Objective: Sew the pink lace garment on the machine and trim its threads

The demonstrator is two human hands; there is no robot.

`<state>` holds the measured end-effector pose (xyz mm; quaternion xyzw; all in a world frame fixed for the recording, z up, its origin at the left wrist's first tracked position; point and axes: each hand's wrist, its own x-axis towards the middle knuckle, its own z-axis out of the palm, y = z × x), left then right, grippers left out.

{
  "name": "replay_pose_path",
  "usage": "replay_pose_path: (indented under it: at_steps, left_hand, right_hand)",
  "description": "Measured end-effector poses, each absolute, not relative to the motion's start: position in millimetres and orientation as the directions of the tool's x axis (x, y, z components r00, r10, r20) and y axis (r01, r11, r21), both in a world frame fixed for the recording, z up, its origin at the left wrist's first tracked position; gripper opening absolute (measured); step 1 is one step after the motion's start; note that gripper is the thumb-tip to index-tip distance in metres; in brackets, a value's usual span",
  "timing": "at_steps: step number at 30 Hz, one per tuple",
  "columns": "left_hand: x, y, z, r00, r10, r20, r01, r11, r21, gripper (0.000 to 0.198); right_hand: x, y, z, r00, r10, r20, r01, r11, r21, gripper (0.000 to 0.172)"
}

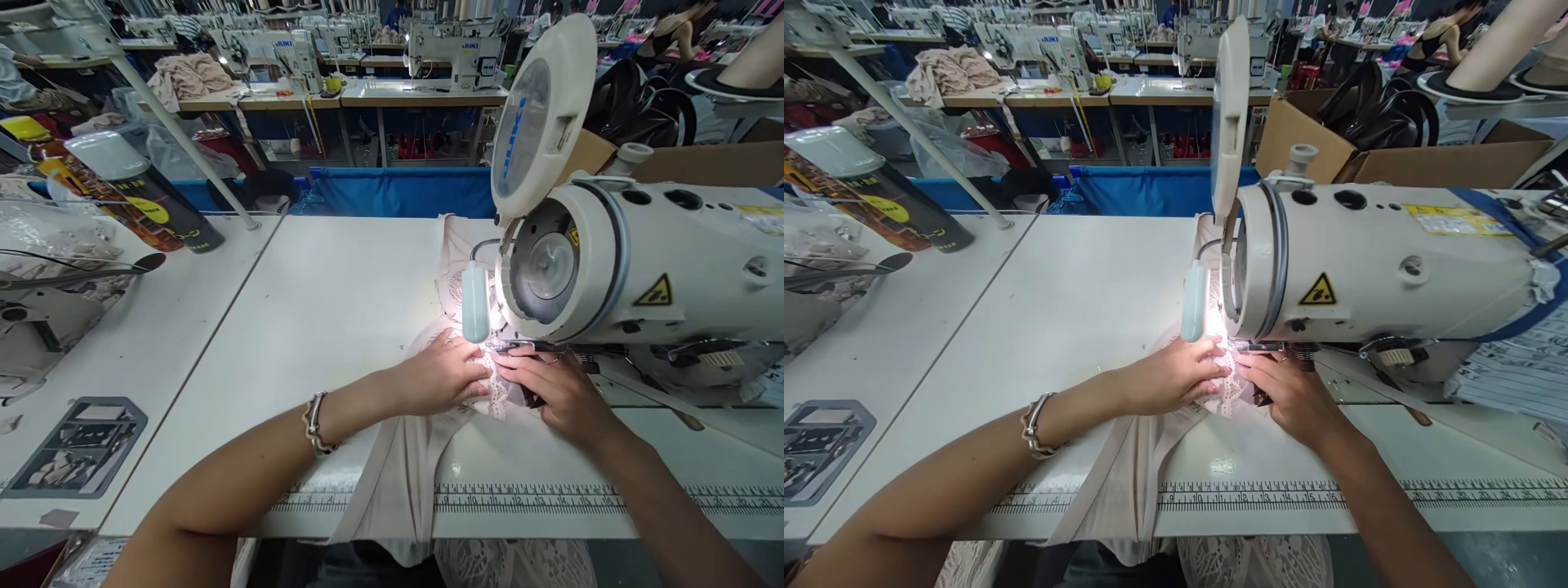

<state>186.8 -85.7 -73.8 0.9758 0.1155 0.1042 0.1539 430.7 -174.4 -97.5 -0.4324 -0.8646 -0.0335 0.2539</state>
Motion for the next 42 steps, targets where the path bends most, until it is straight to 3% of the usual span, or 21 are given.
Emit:
replay_pose_path:
  at_steps: [6,12,16,18,20,24,25,28,31,34,39,42]
  left_hand:
    - [186,-72,-73,0.952,0.227,0.208,0.143,-0.924,0.356,0.033]
    - [189,-64,-73,0.954,0.238,0.184,0.171,-0.932,0.321,0.034]
    - [186,-78,-79,0.938,0.281,0.201,0.255,-0.956,0.143,0.035]
    - [179,-95,-80,0.898,0.341,0.280,0.351,-0.936,0.016,0.034]
    - [165,-118,-78,0.856,0.375,0.355,0.411,-0.911,-0.029,0.030]
    - [123,-154,-74,0.924,0.293,0.246,0.271,-0.955,0.118,0.044]
    - [112,-159,-74,0.933,0.290,0.215,0.263,-0.954,0.144,0.041]
    - [91,-160,-80,0.923,0.324,0.208,0.297,-0.943,0.153,0.009]
    - [87,-154,-89,0.911,0.335,0.239,0.319,-0.942,0.105,0.015]
    - [93,-142,-89,0.860,0.357,0.364,0.345,-0.933,0.101,0.021]
    - [103,-99,-52,0.526,0.466,0.711,0.382,-0.877,0.292,0.014]
    - [111,-68,-23,0.473,0.509,0.719,0.382,-0.854,0.353,0.016]
  right_hand:
    - [431,-175,-97,-0.511,0.747,0.425,0.804,0.590,-0.071,0.073]
    - [431,-177,-103,-0.488,0.733,0.474,0.778,0.611,-0.144,0.073]
    - [436,-175,-111,-0.482,0.750,0.452,0.774,0.607,-0.182,0.072]
    - [437,-174,-113,-0.486,0.756,0.438,0.773,0.606,-0.188,0.070]
    - [437,-172,-113,-0.485,0.747,0.456,0.773,0.610,-0.177,0.065]
    - [433,-171,-106,-0.527,0.691,0.495,0.760,0.644,-0.090,0.047]
    - [431,-171,-104,-0.536,0.682,0.497,0.758,0.649,-0.073,0.043]
    - [427,-171,-100,-0.536,0.674,0.509,0.752,0.655,-0.075,0.037]
    - [426,-171,-99,-0.514,0.683,0.518,0.752,0.650,-0.110,0.047]
    - [426,-171,-98,-0.509,0.696,0.507,0.751,0.646,-0.133,0.060]
    - [423,-171,-95,-0.505,0.695,0.512,0.747,0.649,-0.145,0.058]
    - [422,-171,-94,-0.500,0.698,0.514,0.754,0.642,-0.139,0.063]
